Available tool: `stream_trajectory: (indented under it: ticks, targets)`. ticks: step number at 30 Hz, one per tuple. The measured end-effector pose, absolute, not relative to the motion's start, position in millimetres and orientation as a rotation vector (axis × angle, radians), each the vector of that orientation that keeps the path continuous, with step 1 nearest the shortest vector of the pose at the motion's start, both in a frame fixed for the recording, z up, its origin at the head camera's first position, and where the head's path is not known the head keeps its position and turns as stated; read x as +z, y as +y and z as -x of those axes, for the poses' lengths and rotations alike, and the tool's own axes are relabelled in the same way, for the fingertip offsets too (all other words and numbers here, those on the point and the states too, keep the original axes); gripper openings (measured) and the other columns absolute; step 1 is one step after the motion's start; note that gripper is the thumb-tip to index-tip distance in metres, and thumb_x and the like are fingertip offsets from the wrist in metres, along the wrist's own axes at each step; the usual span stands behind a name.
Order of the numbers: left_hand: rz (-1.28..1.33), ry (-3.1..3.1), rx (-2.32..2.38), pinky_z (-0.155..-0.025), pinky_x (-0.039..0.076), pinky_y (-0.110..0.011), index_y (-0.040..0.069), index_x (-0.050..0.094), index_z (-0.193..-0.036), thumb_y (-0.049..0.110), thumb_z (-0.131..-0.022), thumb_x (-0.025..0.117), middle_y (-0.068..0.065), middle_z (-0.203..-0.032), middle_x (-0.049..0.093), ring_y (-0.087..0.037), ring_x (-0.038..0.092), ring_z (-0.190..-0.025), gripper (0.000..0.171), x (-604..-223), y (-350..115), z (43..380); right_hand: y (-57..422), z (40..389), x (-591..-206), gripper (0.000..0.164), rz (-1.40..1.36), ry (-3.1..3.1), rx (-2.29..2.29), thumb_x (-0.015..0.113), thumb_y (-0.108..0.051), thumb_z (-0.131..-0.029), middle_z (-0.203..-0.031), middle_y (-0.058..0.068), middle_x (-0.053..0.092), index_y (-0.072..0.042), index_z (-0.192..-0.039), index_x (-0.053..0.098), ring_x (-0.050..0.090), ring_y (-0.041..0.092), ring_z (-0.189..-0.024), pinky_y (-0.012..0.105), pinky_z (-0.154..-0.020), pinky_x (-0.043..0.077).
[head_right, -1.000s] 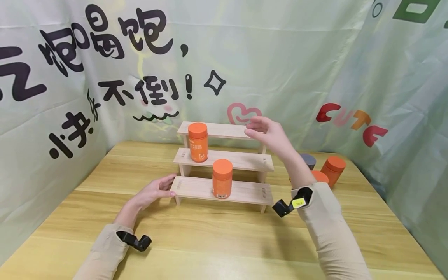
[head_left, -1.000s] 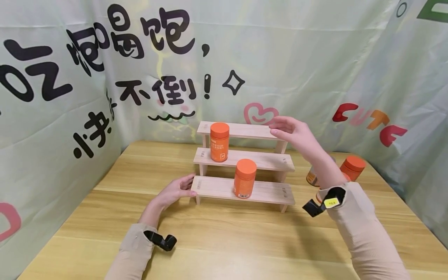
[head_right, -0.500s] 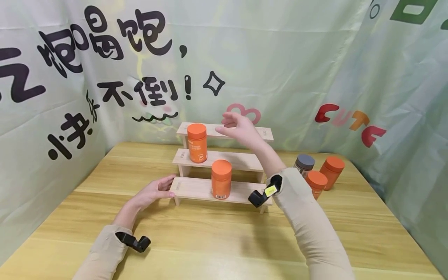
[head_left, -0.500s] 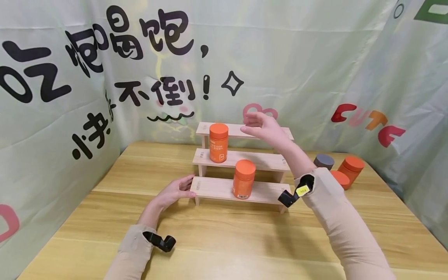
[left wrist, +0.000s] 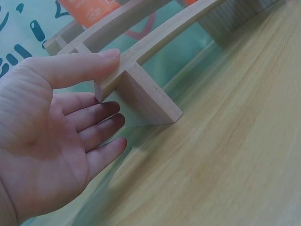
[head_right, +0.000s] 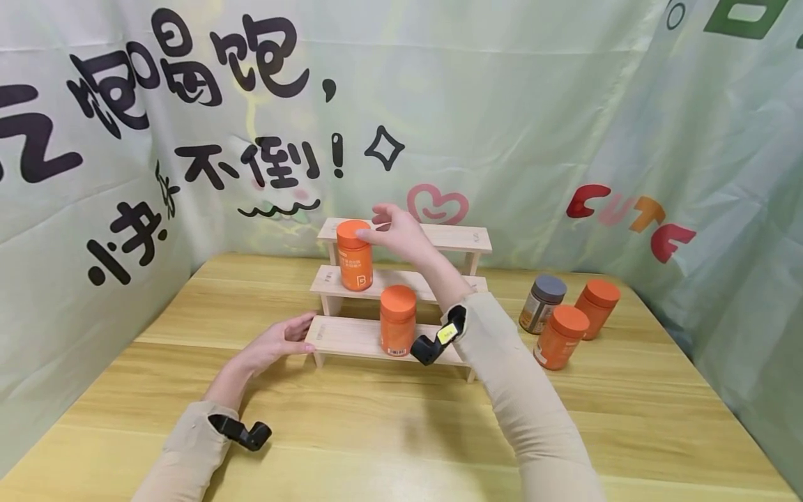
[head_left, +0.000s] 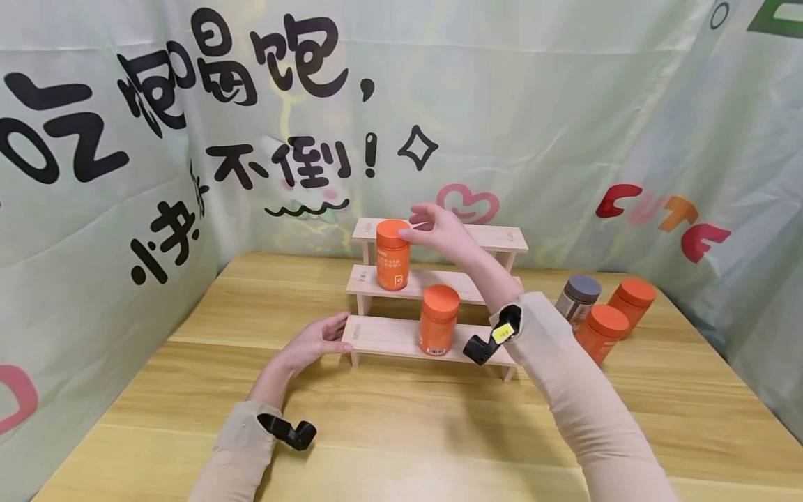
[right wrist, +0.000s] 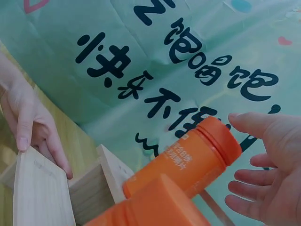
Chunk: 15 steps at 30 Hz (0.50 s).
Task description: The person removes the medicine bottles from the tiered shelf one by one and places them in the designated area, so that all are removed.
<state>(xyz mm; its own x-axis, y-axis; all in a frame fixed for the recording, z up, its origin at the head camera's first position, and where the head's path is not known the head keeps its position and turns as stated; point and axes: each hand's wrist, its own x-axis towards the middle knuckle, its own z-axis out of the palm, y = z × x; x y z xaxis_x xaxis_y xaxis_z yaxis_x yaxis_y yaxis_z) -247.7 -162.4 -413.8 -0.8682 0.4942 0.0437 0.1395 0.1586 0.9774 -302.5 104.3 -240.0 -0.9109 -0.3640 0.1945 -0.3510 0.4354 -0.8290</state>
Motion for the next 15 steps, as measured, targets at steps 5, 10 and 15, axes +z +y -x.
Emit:
stream_trajectory:
  ticks: [5, 10, 15]
  targets:
    - [-0.633, 2.145, 1.773, -0.109, 0.019, -0.050, -0.015, 0.013, -0.141, 0.006, -0.083, 0.065, -0.033, -0.143, 0.023, -0.044, 0.023, -0.132, 0.081, -413, -162, 248, 97, 305, -244, 0.065, 0.625, 2.633, -1.517, 0.067, -0.026, -0.085, -0.130, 0.015, 0.050, -0.002, -0.138, 0.039, 0.048, 0.027, -0.117, 0.037, -0.096, 0.042]
    - [-0.624, 2.145, 1.775, -0.109, 0.018, -0.050, -0.014, 0.013, -0.141, 0.006, -0.083, 0.066, -0.032, -0.144, 0.022, -0.044, 0.023, -0.132, 0.082, -412, -163, 248, 91, 306, -248, 0.061, 0.645, 2.613, -1.521, 0.068, -0.025, -0.084, -0.126, 0.014, 0.053, -0.001, -0.135, 0.043, 0.049, 0.025, -0.112, 0.035, -0.094, 0.044]
    - [-0.633, 2.159, 1.751, -0.109, 0.019, -0.050, -0.014, 0.013, -0.142, 0.009, -0.084, 0.066, -0.032, -0.145, 0.021, -0.044, 0.023, -0.132, 0.082, -413, -163, 248, 85, 306, -253, 0.055, 0.664, 2.619, -1.518, 0.071, -0.021, -0.082, -0.116, 0.012, 0.057, 0.000, -0.128, 0.049, 0.053, 0.024, -0.103, 0.033, -0.088, 0.046]
